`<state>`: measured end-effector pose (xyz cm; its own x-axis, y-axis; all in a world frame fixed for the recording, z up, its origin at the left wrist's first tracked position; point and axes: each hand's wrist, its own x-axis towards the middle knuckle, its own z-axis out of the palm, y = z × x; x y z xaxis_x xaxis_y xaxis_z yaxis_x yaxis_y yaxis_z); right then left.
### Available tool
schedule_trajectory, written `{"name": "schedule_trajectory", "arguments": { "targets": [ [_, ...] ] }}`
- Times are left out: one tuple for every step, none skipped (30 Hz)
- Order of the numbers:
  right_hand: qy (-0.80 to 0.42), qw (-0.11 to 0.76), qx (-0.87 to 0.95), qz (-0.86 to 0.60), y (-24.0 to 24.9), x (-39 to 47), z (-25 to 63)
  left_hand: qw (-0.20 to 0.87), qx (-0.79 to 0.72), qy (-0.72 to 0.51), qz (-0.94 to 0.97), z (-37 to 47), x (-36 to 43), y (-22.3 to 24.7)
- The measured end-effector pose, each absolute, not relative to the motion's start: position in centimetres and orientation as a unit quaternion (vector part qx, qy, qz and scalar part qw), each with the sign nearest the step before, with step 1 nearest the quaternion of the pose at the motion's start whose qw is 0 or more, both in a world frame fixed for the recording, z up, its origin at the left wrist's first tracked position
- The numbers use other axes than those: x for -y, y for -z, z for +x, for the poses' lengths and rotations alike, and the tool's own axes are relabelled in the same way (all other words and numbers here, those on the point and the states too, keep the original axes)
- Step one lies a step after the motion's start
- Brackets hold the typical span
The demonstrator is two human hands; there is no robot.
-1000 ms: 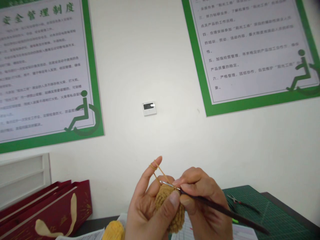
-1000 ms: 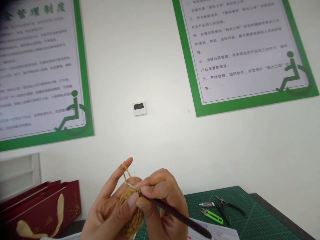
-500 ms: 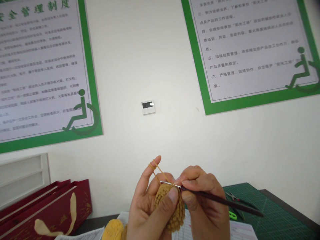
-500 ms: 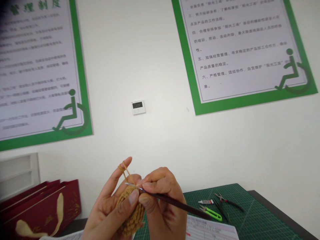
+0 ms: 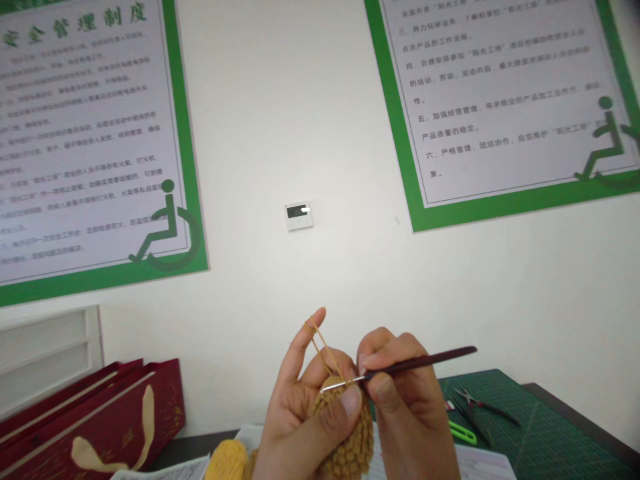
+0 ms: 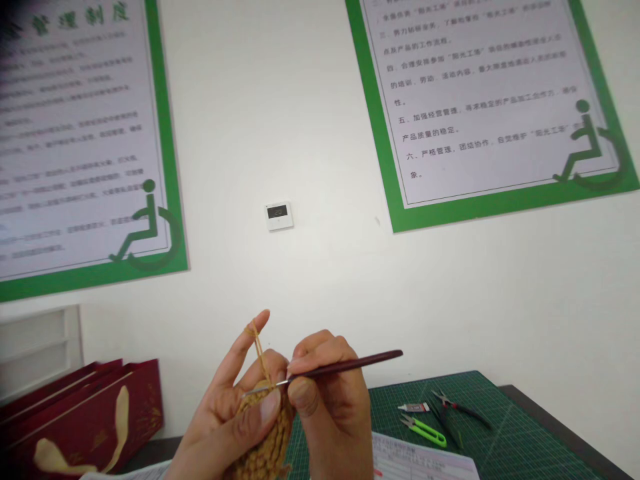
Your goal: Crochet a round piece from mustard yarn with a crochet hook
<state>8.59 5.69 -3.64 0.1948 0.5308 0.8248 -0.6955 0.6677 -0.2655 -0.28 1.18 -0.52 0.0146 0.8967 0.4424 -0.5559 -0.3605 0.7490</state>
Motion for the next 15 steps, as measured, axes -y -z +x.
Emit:
{"name": "schedule_trajectory", "arguments": {
  "targets": [
    [-0.426, 0.760, 0.484, 0.077, 3.6, -5.6, 8.6, 0.537, -0.178, -0.675, 0.474, -0.4, -1.3, 0.6],
    [-0.449, 0.752, 0.476, 0.071, 3.5, -5.5, 8.7, 0.539, -0.175, -0.671, 0.479, -0.5, -1.4, 0.6],
    [-0.465, 0.747, 0.470, 0.069, 3.4, -5.4, 8.8, 0.543, -0.171, -0.666, 0.483, -0.6, -1.5, 0.6],
    [-0.477, 0.741, 0.468, 0.070, 3.3, -5.3, 8.9, 0.548, -0.165, -0.660, 0.486, -0.6, -1.6, 0.7],
    [-0.486, 0.735, 0.467, 0.071, 3.3, -5.3, 9.0, 0.553, -0.157, -0.654, 0.491, -0.7, -1.7, 0.7],
    [-0.494, 0.729, 0.468, 0.071, 3.2, -5.2, 9.2, 0.559, -0.148, -0.648, 0.496, -0.8, -1.8, 0.7],
    [-0.502, 0.723, 0.469, 0.070, 3.2, -5.2, 9.3, 0.564, -0.139, -0.641, 0.502, -1.0, -1.9, 0.8],
    [-0.510, 0.718, 0.470, 0.068, 3.2, -5.2, 9.5, 0.568, -0.131, -0.633, 0.509, -1.1, -2.0, 0.8],
    [-0.516, 0.713, 0.469, 0.066, 3.2, -5.1, 9.6, 0.573, -0.125, -0.624, 0.516, -1.3, -2.1, 0.9],
    [-0.521, 0.711, 0.468, 0.064, 3.1, -5.1, 9.8, 0.578, -0.121, -0.614, 0.523, -1.4, -2.2, 0.9],
    [-0.525, 0.708, 0.468, 0.063, 3.1, -5.1, 9.9, 0.584, -0.120, -0.605, 0.528, -1.6, -2.3, 1.0],
    [-0.527, 0.706, 0.468, 0.062, 3.0, -5.1, 10.0, 0.589, -0.118, -0.596, 0.532, -1.7, -2.3, 1.0],
    [-0.529, 0.705, 0.469, 0.060, 3.0, -5.0, 10.1, 0.594, -0.118, -0.589, 0.535, -1.7, -2.3, 1.0],
    [-0.529, 0.705, 0.469, 0.058, 3.0, -5.0, 10.2, 0.598, -0.116, -0.585, 0.536, -1.7, -2.3, 1.0],
    [-0.529, 0.705, 0.470, 0.055, 2.9, -5.0, 10.3, 0.602, -0.114, -0.582, 0.535, -1.6, -2.2, 0.9]
  ]
}}
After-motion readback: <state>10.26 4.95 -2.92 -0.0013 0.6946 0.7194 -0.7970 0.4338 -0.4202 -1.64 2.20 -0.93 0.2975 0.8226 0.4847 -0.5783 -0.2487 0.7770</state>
